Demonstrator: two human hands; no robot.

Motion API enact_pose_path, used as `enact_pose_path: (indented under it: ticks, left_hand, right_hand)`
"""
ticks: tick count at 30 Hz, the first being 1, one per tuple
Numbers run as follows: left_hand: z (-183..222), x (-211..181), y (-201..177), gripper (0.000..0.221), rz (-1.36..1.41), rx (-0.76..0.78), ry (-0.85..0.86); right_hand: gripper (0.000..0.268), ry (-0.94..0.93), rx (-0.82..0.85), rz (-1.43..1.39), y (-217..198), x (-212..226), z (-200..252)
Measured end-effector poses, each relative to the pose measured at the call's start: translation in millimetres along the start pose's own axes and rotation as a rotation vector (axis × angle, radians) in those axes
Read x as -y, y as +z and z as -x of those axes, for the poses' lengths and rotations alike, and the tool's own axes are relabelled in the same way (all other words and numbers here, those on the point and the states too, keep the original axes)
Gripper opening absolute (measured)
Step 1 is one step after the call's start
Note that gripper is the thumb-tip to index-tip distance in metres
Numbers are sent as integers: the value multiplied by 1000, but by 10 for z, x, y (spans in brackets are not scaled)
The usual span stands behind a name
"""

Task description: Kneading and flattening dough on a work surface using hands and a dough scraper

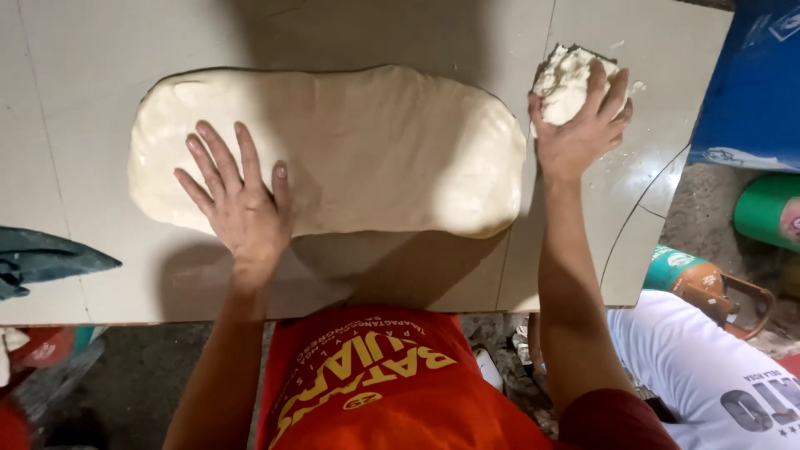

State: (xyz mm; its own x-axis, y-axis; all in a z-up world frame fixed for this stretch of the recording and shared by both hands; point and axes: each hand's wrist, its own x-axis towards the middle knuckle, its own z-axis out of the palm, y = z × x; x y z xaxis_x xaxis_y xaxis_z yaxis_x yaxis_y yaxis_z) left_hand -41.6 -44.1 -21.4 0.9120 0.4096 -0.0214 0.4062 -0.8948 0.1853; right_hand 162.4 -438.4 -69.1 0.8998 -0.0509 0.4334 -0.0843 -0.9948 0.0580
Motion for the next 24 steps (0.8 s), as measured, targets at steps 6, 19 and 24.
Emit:
enact_pose_path:
  ticks: [6,19,24]
  left_hand:
    - [28,57,53,63,-5,59,-41]
    - [-1,-68,104,64,288,-104,56]
    - [-327,-1176,436,51,869,-190,343]
  right_hand:
    - [71,-277,-13,-260,219,-471,-557]
    - [40,101,275,-1462,-270,-903,-540]
    - [59,497,-146,-1819,99,-773,76]
